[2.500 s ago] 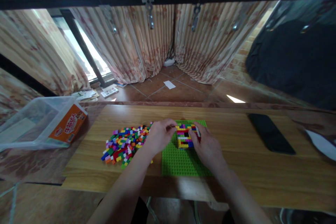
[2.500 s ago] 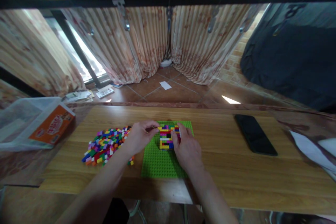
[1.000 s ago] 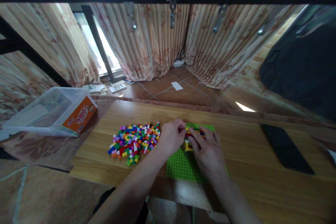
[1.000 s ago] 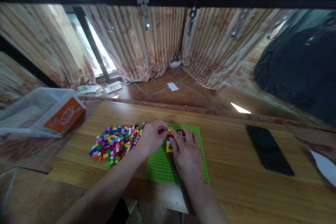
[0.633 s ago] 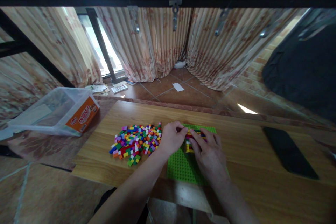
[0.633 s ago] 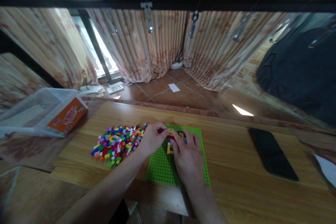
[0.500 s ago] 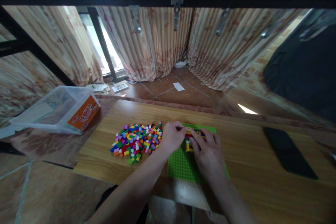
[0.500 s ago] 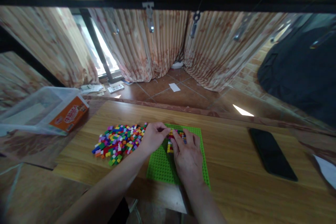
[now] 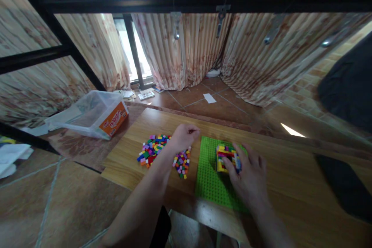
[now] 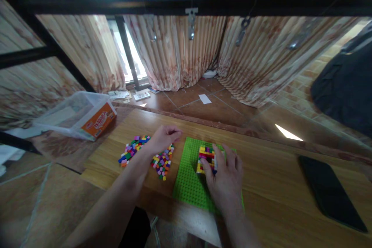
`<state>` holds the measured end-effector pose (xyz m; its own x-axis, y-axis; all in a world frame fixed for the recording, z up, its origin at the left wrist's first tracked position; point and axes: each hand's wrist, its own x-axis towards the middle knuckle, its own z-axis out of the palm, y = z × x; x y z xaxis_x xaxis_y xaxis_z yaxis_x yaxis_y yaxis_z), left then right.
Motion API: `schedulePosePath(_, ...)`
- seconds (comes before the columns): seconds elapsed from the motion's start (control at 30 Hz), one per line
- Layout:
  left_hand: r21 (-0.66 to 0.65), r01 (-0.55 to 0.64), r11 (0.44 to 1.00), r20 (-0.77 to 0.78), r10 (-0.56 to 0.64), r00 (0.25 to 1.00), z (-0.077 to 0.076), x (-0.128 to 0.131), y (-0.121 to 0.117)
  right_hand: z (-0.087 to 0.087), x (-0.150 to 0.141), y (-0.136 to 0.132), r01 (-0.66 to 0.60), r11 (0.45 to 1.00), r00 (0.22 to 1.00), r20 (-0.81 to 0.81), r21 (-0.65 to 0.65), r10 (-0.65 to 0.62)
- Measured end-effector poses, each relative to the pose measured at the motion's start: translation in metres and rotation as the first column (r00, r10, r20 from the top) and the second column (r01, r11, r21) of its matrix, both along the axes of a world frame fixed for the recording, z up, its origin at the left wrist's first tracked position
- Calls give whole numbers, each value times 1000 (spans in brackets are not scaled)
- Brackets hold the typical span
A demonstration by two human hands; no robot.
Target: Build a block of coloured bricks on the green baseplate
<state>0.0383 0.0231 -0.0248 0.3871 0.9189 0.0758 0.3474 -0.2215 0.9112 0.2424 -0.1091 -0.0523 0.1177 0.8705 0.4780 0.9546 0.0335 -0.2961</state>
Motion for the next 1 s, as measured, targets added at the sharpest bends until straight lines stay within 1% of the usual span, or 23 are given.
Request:
schedulePosePath(0.07,36,11,999,-79,-8,997,1,-27,13,1,3,-1,-43,998,999,-32,-45,42)
schedulePosePath(0.1,51,-23,998,-135,30,990,1,-38,17,2,5,-2,-70,995,997,-43,-75,67)
schedulePosePath(0.13,64,-40,997,-207,52,977,1,-47,19,2,5,-3,-95,990,995,-45,-106,91)
schedulePosePath(0.17,69,-23,997,-277,42,960,2,-53,20,2,6,-4,-112,985,993,-40,-133,108)
schedulePosePath(0.23,70,28,997,-390,2,921,4,-58,18,2,6,-5,-121,979,993,-22,-166,119)
schedulePosePath(0.3,76,81,994,-477,-35,878,8,-56,14,2,5,-6,-109,979,994,-10,-175,109)
schedulePosePath(0.43,116,118,986,-595,-26,803,15,-50,8,0,7,-6,-108,977,994,-6,-183,109)
schedulePosePath(0.5,127,111,986,-616,-10,787,15,-49,8,-1,7,-6,-112,977,994,-6,-183,112)
schedulePosePath(0.63,144,87,986,-618,21,786,15,-52,9,-1,7,-6,-113,979,994,-16,-172,112)
schedulePosePath(0.83,115,75,991,-637,16,770,18,-53,10,1,4,-5,-100,979,995,-30,-178,96)
schedulePosePath(0.9,128,67,989,-621,28,783,18,-55,12,1,4,-4,-108,980,994,-33,-170,103)
schedulePosePath(1.0,148,73,986,-564,24,825,14,-58,16,2,3,-5,-111,982,993,-44,-154,106)
